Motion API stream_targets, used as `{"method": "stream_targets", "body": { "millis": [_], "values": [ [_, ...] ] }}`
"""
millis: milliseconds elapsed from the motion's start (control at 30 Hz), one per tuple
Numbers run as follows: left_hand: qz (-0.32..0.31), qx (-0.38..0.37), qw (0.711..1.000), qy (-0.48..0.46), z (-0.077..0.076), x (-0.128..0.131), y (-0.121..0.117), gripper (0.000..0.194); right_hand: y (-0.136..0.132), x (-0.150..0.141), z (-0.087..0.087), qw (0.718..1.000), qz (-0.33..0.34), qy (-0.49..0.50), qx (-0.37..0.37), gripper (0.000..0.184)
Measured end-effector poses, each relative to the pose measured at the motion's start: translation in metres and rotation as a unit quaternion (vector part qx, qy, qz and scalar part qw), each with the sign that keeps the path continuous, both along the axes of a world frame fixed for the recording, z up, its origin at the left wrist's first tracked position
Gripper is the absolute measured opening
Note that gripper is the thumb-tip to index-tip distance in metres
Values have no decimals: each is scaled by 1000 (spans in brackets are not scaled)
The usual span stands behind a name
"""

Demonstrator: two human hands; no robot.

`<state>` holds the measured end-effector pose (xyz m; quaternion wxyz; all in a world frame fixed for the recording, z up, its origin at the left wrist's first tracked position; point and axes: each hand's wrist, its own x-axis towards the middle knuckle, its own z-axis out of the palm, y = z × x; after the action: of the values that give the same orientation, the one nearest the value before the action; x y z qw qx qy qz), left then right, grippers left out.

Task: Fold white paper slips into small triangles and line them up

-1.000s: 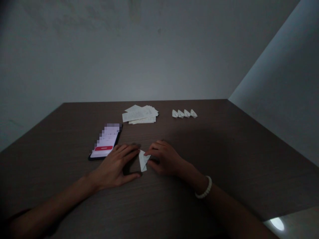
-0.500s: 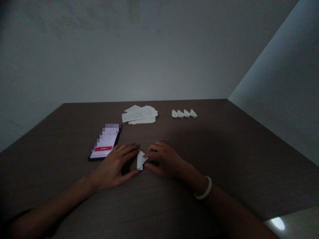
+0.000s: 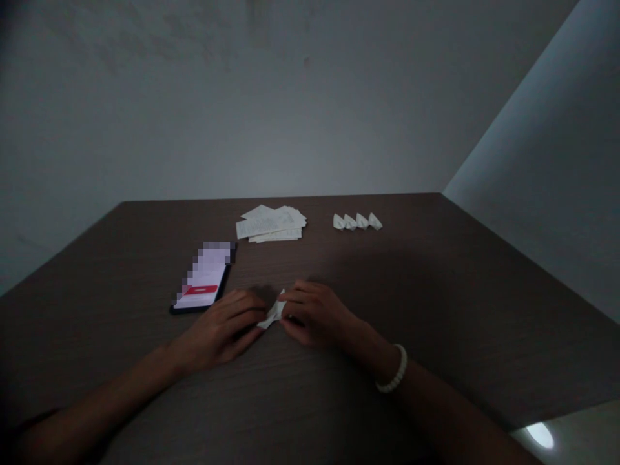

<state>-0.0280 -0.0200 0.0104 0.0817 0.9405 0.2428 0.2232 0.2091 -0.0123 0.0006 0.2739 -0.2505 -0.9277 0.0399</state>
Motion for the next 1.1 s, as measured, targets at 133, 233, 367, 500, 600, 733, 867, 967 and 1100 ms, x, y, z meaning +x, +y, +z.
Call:
{"method": "stream_targets", "body": {
  "millis": [133, 233, 367, 500, 600, 733, 867, 967, 1100],
  "values": [
    [-1, 4, 1000, -8, 0, 0, 1, 15, 0, 0, -2, 1000, -6, -6, -24, 7],
    [8, -13, 1000, -2, -2, 0, 1, 16, 0, 0, -2, 999, -8, -5, -50, 7],
    [23, -33, 999, 6, -1, 1, 2, 18, -1, 0, 0, 997, -14, -2, -70, 8],
    [27, -49, 998, -4, 1, 2, 2, 18, -1, 0, 3, 997, -26, -31, -63, 10],
    [38, -70, 997, -10, 3, 2, 3, 18, -2, 1, 3, 997, -32, -44, -47, 11],
    [59, -94, 994, -13, 4, 3, 4, 21, -3, 1, 4, 997, -37, -57, -40, 12],
    [83, -118, 989, -22, 5, 6, 5, 22, -4, 1, 4, 996, -37, -64, -44, 14],
    [98, -136, 985, -35, 4, 8, 7, 19, -4, 0, 4, 996, -37, -68, -43, 14],
    [99, -137, 984, -53, 2, 10, 8, 15, -3, -1, 4, 996, -36, -64, -49, 12]
  ]
}}
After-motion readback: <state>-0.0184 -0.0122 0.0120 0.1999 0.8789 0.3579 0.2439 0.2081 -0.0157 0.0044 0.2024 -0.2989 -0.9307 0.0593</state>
